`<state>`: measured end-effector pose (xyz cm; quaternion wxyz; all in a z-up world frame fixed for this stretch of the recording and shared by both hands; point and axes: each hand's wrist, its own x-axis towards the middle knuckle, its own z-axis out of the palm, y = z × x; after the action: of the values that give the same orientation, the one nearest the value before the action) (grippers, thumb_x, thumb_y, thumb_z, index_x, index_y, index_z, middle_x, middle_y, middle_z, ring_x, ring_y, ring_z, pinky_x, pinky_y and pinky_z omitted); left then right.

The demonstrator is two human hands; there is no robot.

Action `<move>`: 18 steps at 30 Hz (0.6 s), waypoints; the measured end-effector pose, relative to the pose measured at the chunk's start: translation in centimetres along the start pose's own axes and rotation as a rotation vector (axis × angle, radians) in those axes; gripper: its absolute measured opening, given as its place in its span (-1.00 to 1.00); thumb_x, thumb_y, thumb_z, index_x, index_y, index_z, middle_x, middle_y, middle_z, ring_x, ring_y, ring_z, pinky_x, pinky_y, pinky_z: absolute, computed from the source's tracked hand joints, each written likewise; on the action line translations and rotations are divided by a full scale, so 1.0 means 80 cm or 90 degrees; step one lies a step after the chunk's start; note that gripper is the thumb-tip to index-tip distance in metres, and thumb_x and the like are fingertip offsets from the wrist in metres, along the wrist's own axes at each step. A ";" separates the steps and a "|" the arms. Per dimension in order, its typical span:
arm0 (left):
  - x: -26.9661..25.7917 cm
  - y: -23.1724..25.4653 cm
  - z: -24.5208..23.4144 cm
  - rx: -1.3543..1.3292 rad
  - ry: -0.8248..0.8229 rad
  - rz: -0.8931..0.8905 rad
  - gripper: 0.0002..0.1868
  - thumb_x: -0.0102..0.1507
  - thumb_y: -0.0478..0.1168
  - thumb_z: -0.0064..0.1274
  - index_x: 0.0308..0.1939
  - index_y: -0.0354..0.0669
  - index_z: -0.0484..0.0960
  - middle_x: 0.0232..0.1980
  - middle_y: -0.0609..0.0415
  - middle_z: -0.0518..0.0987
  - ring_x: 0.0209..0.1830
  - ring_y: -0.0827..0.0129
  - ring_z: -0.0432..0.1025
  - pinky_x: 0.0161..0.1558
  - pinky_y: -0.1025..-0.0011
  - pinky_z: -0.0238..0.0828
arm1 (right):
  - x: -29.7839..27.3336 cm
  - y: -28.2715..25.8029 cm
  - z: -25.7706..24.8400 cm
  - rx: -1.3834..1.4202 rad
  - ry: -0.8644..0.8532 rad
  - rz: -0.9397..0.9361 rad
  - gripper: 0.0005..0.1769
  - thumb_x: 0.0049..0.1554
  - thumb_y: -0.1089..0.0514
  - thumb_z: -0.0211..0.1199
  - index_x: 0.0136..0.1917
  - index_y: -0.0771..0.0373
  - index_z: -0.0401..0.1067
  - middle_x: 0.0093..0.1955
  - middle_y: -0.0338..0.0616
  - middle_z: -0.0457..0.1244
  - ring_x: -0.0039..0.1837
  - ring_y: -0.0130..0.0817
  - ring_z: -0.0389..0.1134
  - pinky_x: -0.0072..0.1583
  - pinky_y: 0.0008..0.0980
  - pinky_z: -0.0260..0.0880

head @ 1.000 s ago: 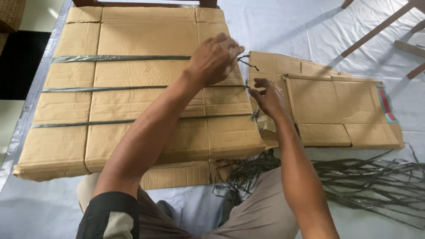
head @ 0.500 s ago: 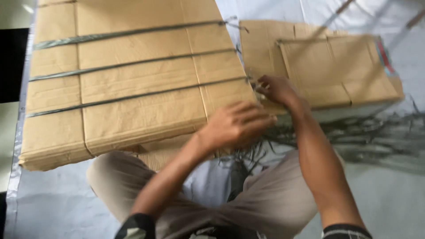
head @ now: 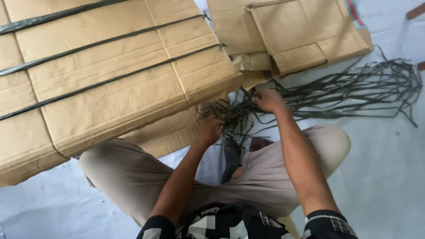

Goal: Tying plastic straps to secure cardboard packaging around a wooden chair.

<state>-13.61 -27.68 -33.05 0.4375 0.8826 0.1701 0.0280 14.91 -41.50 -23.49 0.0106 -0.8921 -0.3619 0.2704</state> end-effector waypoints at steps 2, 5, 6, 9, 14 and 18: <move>0.003 -0.012 0.015 0.032 -0.034 -0.038 -0.75 0.36 -0.12 0.01 0.01 -0.07 0.71 -0.12 -0.03 0.68 -0.06 0.08 0.59 -0.03 0.19 0.55 | 0.014 0.026 0.052 0.016 -0.017 0.012 -0.49 0.26 -0.16 0.12 0.36 0.08 0.48 0.30 -0.02 0.38 0.38 0.05 0.34 0.32 0.07 0.37; -0.011 -0.021 0.030 0.093 -0.092 -0.088 -0.76 0.33 -0.12 0.04 -0.05 -0.11 0.73 -0.17 -0.08 0.69 -0.10 0.02 0.60 -0.10 0.15 0.56 | 0.035 0.049 0.155 -0.005 -0.084 0.011 -0.44 0.24 -0.10 0.12 0.42 0.18 0.42 0.38 0.06 0.33 0.44 0.06 0.30 0.40 0.06 0.30; -0.009 -0.022 0.028 0.126 -0.117 -0.091 -0.78 0.30 -0.17 0.06 -0.09 -0.15 0.73 -0.19 -0.11 0.69 -0.14 -0.01 0.60 -0.13 0.14 0.57 | 0.048 0.055 0.187 -0.039 -0.125 0.001 -0.39 0.23 -0.07 0.13 0.46 0.26 0.38 0.43 0.14 0.29 0.47 0.09 0.27 0.45 0.07 0.25; -0.016 -0.018 0.028 0.126 -0.127 -0.102 -0.72 0.30 -0.15 0.06 0.02 -0.19 0.69 -0.11 -0.17 0.67 -0.04 -0.05 0.58 -0.01 0.09 0.58 | 0.019 0.007 0.247 0.098 -0.192 0.028 -0.22 0.26 -0.11 0.10 0.61 0.30 0.11 0.62 0.23 0.03 0.58 0.23 0.08 0.45 0.20 0.24; -0.017 -0.007 0.017 0.129 -0.134 -0.096 -0.72 0.32 -0.16 0.01 0.03 -0.15 0.70 -0.15 -0.13 0.67 -0.10 0.02 0.59 -0.07 0.15 0.59 | -0.010 -0.043 0.251 0.172 -0.208 -0.019 -0.22 0.30 0.01 0.01 0.67 0.29 -0.10 0.67 0.32 -0.15 0.61 0.39 -0.06 0.47 0.34 0.16; -0.021 -0.002 0.011 0.120 -0.154 -0.114 -0.72 0.33 -0.19 0.00 0.03 -0.20 0.70 -0.15 -0.16 0.67 -0.12 0.02 0.59 -0.10 0.17 0.59 | 0.010 -0.026 0.269 0.225 -0.132 -0.023 -0.39 0.30 0.06 -0.01 0.59 0.20 0.18 0.55 0.24 0.10 0.52 0.33 0.14 0.42 0.27 0.25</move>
<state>-15.05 -28.80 -33.55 0.3706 0.8980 0.1960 -0.1338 3.49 -43.21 -41.80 0.1345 -0.8372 -0.3239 0.4197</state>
